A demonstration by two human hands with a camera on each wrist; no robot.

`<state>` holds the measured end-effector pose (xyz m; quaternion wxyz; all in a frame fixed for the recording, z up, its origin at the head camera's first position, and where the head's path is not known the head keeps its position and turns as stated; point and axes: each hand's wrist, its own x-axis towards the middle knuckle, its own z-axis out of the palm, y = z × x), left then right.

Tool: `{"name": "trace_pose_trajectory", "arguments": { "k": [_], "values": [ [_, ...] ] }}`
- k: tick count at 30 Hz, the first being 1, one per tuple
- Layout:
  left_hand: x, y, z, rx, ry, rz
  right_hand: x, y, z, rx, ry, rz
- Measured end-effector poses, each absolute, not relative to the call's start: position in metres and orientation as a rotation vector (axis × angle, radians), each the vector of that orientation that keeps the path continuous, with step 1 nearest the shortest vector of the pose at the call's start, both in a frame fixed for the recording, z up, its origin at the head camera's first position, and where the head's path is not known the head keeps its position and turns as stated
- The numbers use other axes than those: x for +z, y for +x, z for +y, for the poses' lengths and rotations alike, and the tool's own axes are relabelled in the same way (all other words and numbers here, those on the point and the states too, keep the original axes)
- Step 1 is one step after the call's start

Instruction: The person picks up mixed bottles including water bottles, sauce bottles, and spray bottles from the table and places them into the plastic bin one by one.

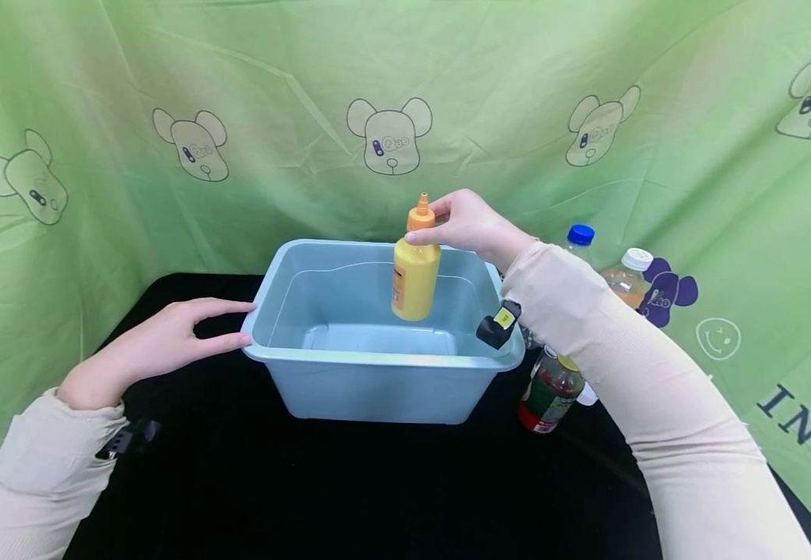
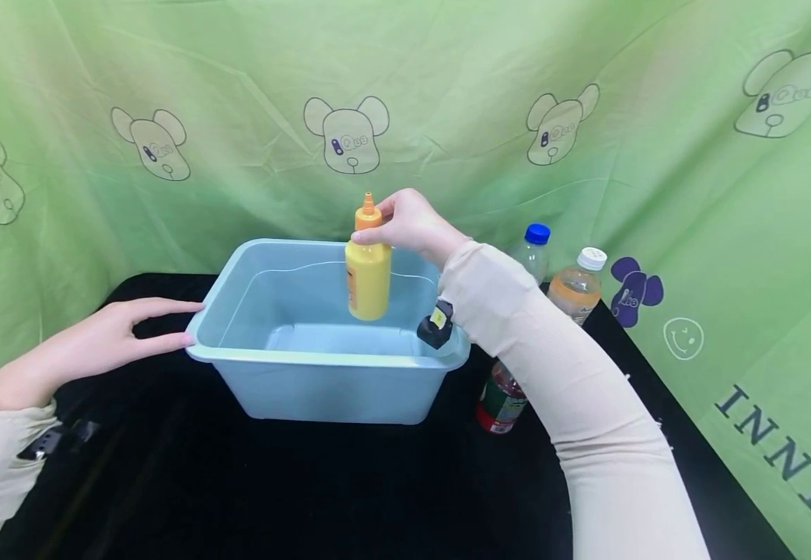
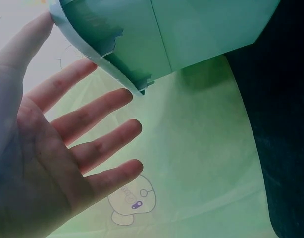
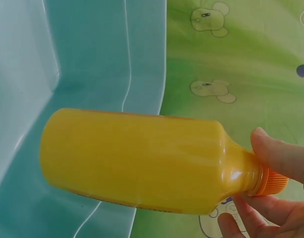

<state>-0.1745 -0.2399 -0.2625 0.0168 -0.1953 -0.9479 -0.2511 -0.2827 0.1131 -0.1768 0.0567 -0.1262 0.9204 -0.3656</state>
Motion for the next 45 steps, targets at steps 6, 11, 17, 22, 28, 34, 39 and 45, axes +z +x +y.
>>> {"name": "trace_pose_trajectory", "arguments": {
  "k": [6,11,17,22,28,34,39,45],
  "values": [
    [-0.263,-0.175,-0.239,-0.775,-0.608,-2.947,-0.178,-0.285,0.11,-1.108,-0.365,2.781],
    [-0.263,-0.175,-0.239,-0.777,-0.607,-2.952,-0.182,-0.287,0.107,-1.116,-0.347,2.76],
    [-0.264,-0.175,-0.239,-0.793,-0.606,-2.946,-0.189,-0.29,0.104,-1.102,-0.366,2.76],
    [-0.264,-0.174,-0.238,-0.803,-0.6,-2.946,-0.193,-0.291,0.099,-1.098,-0.385,2.762],
    [-0.265,-0.174,-0.239,-0.801,-0.598,-2.948,-0.199,-0.295,0.094,-1.1,-0.383,2.743],
    [-0.265,-0.175,-0.24,-0.793,-0.602,-2.944,-0.203,-0.298,0.089,-1.063,-0.395,2.746],
    [-0.265,-0.175,-0.24,-0.807,-0.607,-2.941,-0.207,-0.299,0.084,-1.04,-0.424,2.741],
    [-0.265,-0.174,-0.239,-0.828,-0.612,-2.938,-0.21,-0.301,0.079,-1.024,-0.469,2.714]
  ]
}}
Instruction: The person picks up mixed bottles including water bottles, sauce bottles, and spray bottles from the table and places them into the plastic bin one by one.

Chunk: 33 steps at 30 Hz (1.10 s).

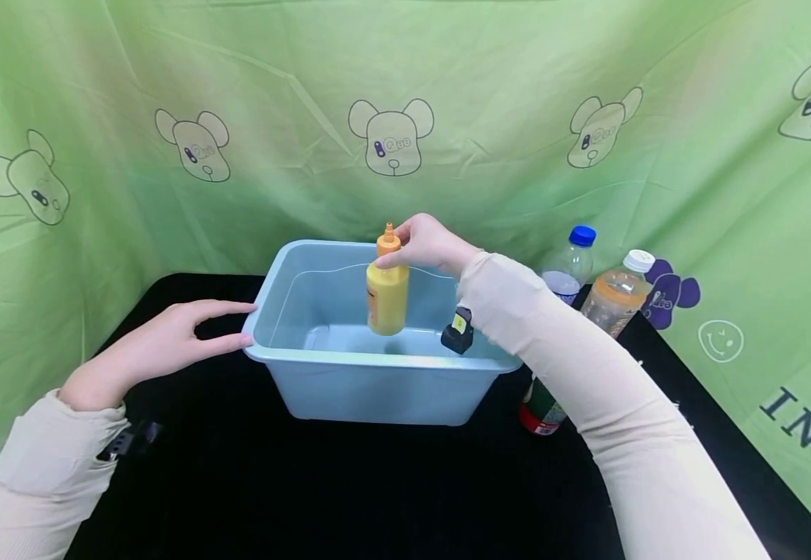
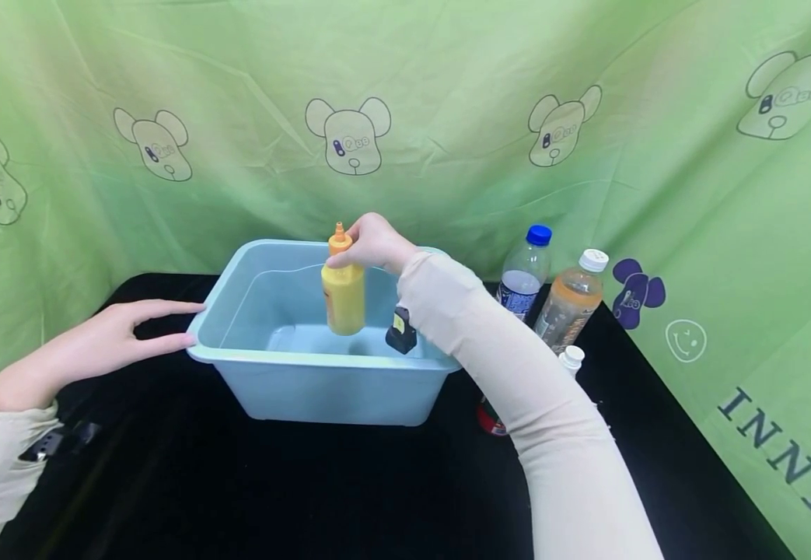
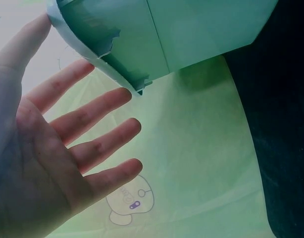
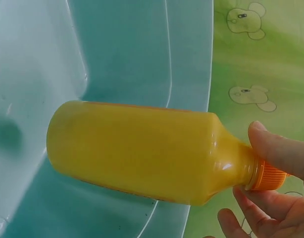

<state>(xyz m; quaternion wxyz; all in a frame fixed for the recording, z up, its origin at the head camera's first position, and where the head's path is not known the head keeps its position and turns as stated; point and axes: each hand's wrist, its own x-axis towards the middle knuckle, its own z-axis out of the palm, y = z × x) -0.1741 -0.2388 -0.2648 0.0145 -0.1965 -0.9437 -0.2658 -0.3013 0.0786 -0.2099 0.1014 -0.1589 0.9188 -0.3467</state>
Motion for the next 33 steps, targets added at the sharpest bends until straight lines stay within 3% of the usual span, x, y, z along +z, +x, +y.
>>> {"name": "trace_pose_trajectory", "arguments": {
  "k": [33],
  "values": [
    [-0.267,-0.176,-0.24,-0.819,-0.604,-2.935,-0.22,-0.314,0.05,-1.012,-0.448,2.684]
  ]
}}
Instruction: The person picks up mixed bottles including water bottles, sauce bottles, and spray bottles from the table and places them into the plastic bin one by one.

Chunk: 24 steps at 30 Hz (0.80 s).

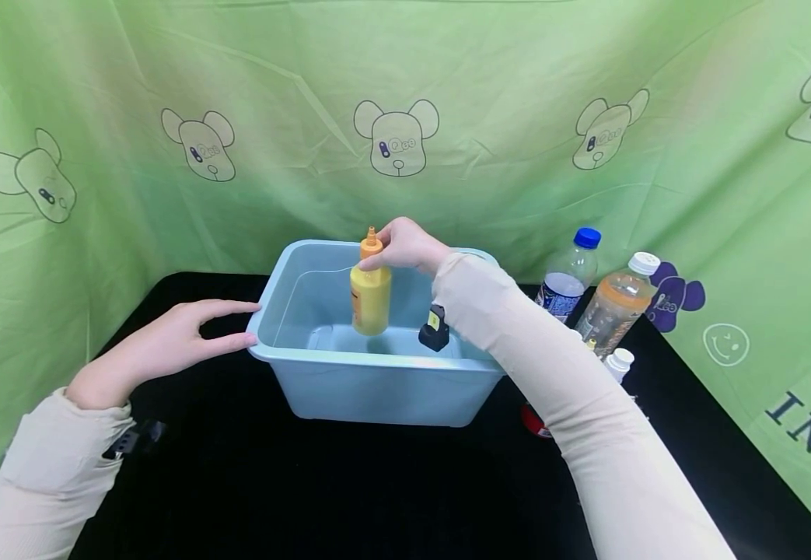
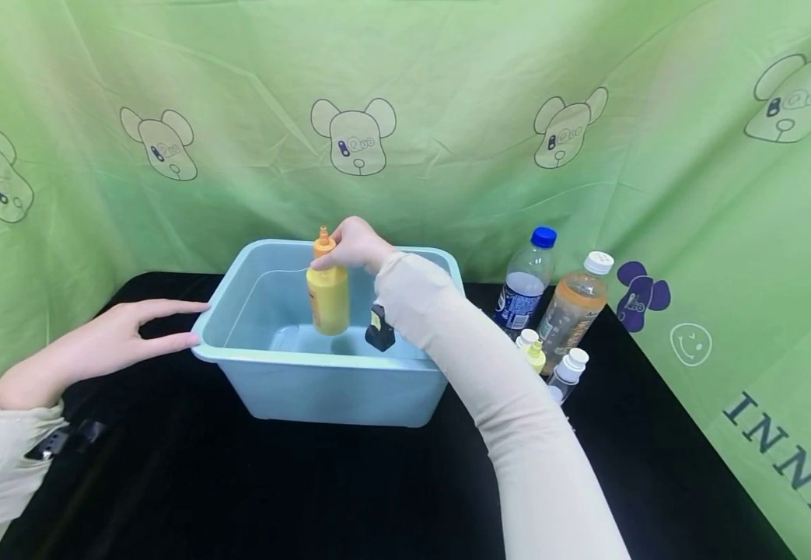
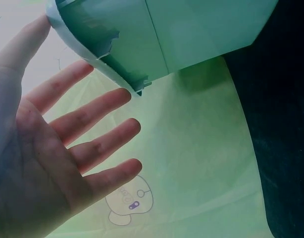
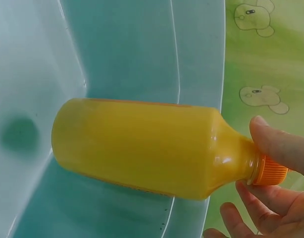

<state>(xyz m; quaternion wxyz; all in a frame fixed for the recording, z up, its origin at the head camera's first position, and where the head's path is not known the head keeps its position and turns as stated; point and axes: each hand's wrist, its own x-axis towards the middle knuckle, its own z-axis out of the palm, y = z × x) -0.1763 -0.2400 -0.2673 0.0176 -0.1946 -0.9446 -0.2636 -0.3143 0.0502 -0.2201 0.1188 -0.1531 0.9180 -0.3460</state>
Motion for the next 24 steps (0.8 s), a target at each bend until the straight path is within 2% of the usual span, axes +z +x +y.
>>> {"name": "trace_pose_trajectory", "arguments": {
  "k": [24],
  "values": [
    [-0.268,-0.176,-0.24,-0.802,-0.621,-2.928,-0.231,-0.316,0.029,-1.017,-0.47,2.645]
  ]
}}
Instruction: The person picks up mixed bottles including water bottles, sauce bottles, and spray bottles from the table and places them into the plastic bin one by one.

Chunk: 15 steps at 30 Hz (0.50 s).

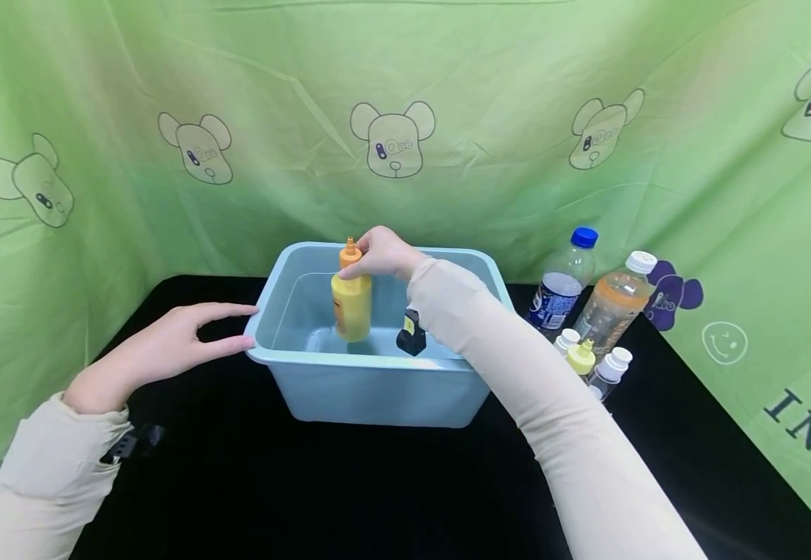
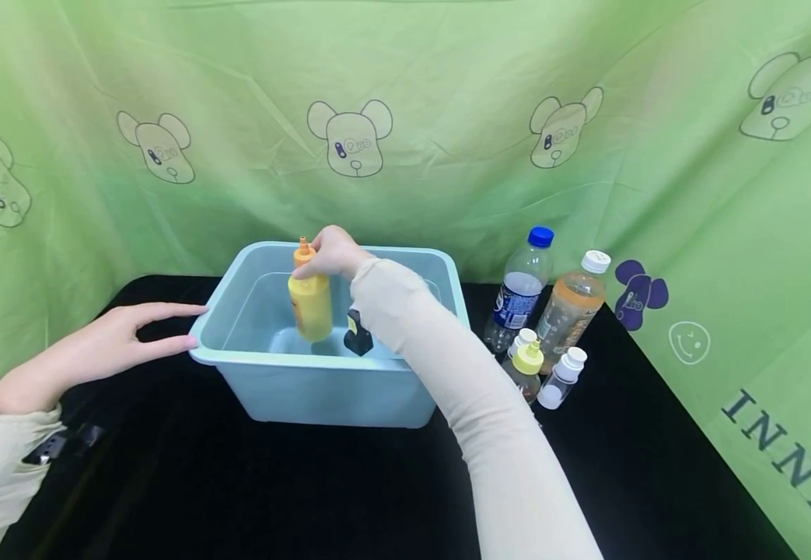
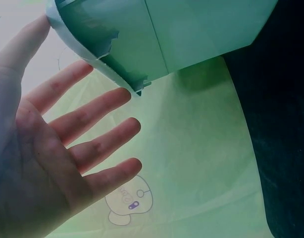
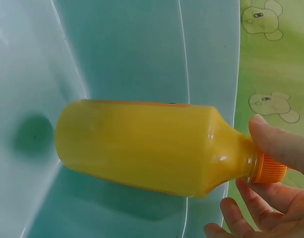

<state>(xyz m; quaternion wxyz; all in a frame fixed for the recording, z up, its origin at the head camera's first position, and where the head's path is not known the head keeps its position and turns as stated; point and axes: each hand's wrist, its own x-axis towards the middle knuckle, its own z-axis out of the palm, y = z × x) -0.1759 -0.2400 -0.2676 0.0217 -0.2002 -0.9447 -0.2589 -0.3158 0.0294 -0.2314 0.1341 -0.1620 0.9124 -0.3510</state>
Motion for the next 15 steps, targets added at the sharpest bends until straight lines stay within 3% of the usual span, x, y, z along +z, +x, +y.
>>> {"name": "trace_pose_trajectory", "arguments": {
  "k": [15],
  "values": [
    [-0.2663,-0.1753,-0.2404,-0.784,-0.632,-2.921,-0.2388,-0.3196,0.02,-1.036,-0.391,2.65]
  ]
}}
